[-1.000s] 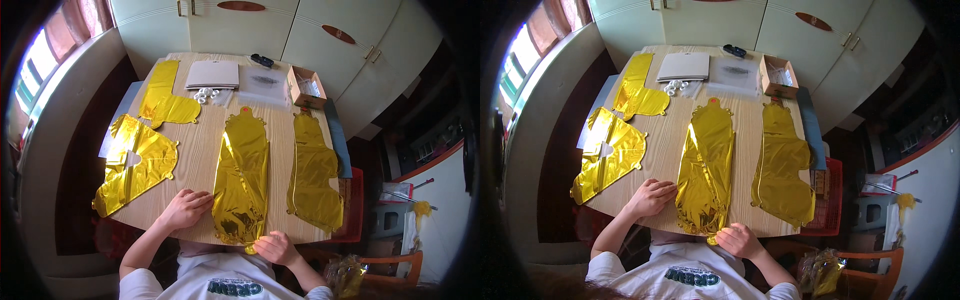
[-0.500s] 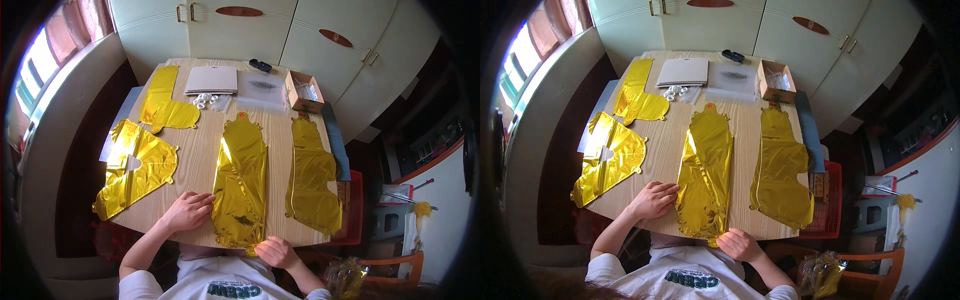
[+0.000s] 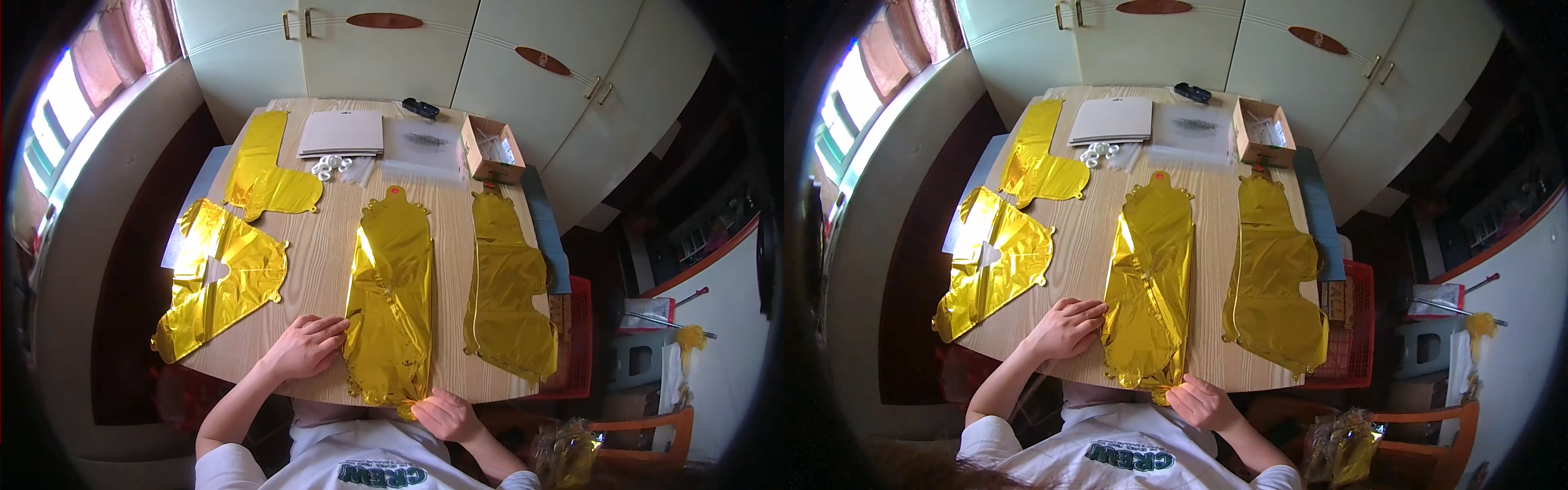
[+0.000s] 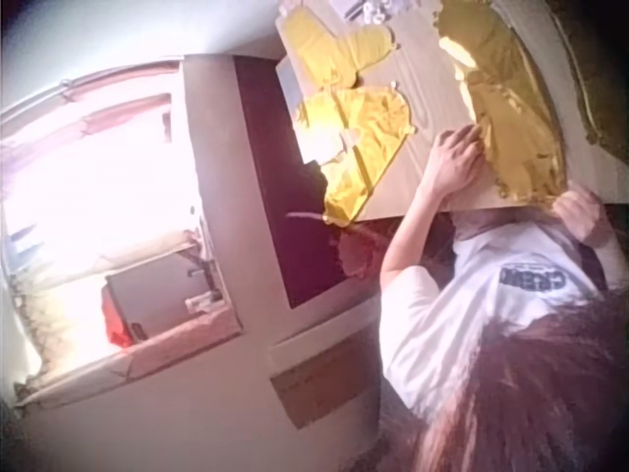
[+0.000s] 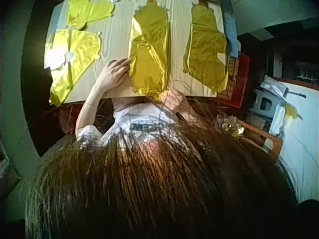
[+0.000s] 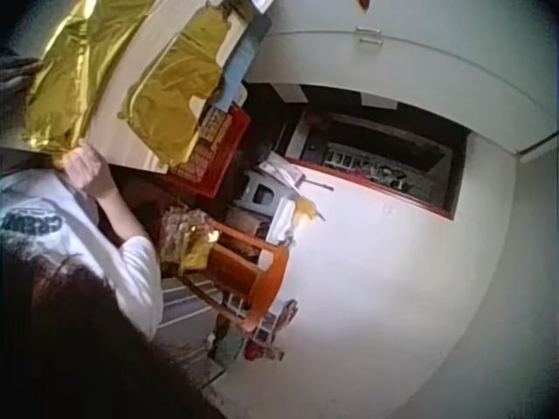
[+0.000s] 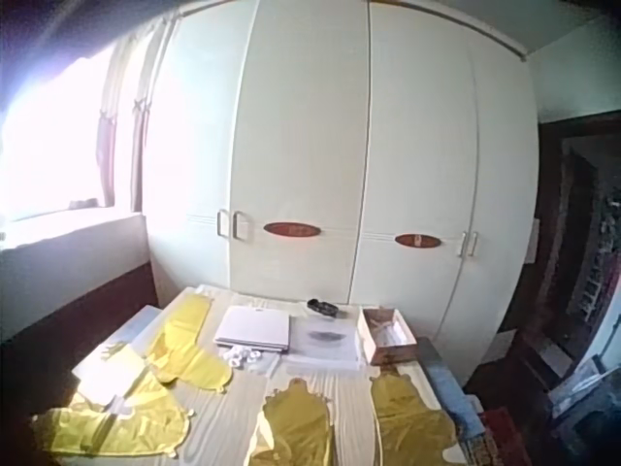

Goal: Smoothing out and organizing large sheets of gold plastic film on a table.

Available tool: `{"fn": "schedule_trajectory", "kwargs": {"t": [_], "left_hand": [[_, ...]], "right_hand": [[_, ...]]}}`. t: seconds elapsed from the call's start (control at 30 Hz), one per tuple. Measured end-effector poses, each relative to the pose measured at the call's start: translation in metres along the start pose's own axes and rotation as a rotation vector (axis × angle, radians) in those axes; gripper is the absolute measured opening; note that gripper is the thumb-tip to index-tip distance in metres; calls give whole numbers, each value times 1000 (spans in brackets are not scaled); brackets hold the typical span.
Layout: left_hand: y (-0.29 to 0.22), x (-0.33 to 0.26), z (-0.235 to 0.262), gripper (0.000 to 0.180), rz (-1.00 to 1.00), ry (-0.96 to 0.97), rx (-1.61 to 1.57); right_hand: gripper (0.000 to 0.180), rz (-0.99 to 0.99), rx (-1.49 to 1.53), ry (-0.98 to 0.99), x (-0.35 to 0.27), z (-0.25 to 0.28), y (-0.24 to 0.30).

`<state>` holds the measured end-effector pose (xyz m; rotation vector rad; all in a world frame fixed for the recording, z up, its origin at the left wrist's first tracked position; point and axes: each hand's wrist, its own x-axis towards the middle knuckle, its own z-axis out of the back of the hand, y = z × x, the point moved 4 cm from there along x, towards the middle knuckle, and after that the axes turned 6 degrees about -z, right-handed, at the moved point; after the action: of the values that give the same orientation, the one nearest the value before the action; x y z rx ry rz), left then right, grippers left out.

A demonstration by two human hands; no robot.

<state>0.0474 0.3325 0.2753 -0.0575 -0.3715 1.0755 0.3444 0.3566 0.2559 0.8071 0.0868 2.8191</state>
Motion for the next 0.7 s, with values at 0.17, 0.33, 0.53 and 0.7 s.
{"fn": "schedule_trajectory", "kwargs": {"t": [0.17,0.33,0.53,0.7], "left_hand": [[0,0,1,26,0,-8,-13],[1,-1,0,26,3,-8,-17],[1,-1,0,28,9,-5,-26],[1,-2,0,27,5,-20,-31]], "right_hand": [[17,-18,-1,-5,2,1,1],[15,-26,-15,-9,1,0,2],[14,-42,-52,-12,1,1,3],[24,-91,-15,-8,11,16,10]]}}
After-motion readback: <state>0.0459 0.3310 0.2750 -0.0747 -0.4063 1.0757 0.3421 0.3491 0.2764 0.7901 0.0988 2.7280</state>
